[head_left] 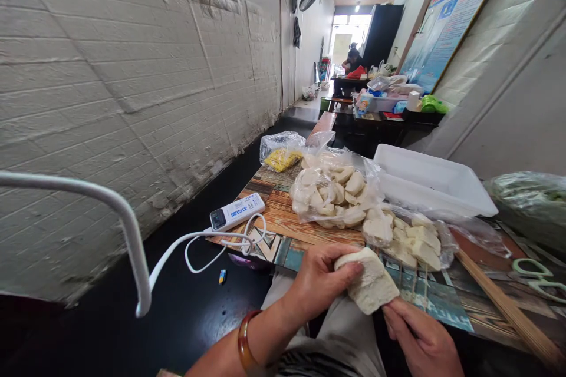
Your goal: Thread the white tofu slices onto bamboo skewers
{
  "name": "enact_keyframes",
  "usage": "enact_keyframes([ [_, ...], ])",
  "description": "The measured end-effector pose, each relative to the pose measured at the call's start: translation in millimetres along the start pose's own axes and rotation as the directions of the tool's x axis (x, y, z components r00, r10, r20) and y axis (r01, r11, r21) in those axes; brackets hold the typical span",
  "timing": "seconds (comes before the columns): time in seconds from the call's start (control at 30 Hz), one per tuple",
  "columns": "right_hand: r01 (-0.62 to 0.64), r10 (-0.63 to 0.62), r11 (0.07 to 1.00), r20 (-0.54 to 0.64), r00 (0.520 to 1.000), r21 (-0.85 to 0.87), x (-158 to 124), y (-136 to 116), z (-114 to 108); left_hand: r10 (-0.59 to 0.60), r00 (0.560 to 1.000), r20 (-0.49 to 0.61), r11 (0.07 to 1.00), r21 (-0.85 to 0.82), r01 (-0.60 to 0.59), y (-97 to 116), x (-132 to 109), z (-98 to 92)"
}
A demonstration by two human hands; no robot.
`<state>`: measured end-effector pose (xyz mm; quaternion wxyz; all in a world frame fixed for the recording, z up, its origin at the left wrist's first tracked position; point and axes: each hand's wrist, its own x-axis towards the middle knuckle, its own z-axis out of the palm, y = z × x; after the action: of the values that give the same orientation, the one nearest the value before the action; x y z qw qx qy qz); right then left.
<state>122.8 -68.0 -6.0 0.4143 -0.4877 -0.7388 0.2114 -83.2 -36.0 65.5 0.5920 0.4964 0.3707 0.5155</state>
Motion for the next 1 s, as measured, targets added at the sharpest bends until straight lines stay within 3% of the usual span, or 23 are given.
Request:
enact_keyframes([
  [0.27, -0.06, 0.06, 0.997, 0.0, 0.998, 0.045, 2, -17, 9, -0.018, 0.999, -0.036, 1.0, 0.017, 0.018, 6, -1, 0.6],
  [0.43, -0.197, 0.204, 0.973, -0.041, 0.978, 0.122, 0, -27, 18, -0.037, 0.998, -0.043, 0.999, 0.011, 0.037, 4, -1, 0.1],
  [0.57, -0.281, 0.287, 0.942, -0.005, 0.958, 0.184, -3, -27, 25, -0.049, 0.998, -0.026, 0.999, -0.024, 0.049, -1, 0, -0.8],
  [0.83, -0.408, 0.418, 0.803, 0.077, 0.905, 0.434, -4, -29, 34, -0.146, 0.989, 0.035, 0.923, -0.354, 0.149, 0, 3, -6.1],
  [1.0, -0.448, 0.441, 0.776, 0.125, 0.889, 0.444, -2, -39, 40, -0.163, 0.986, 0.044, 0.903, -0.396, 0.167, -10, 7, -7.8],
])
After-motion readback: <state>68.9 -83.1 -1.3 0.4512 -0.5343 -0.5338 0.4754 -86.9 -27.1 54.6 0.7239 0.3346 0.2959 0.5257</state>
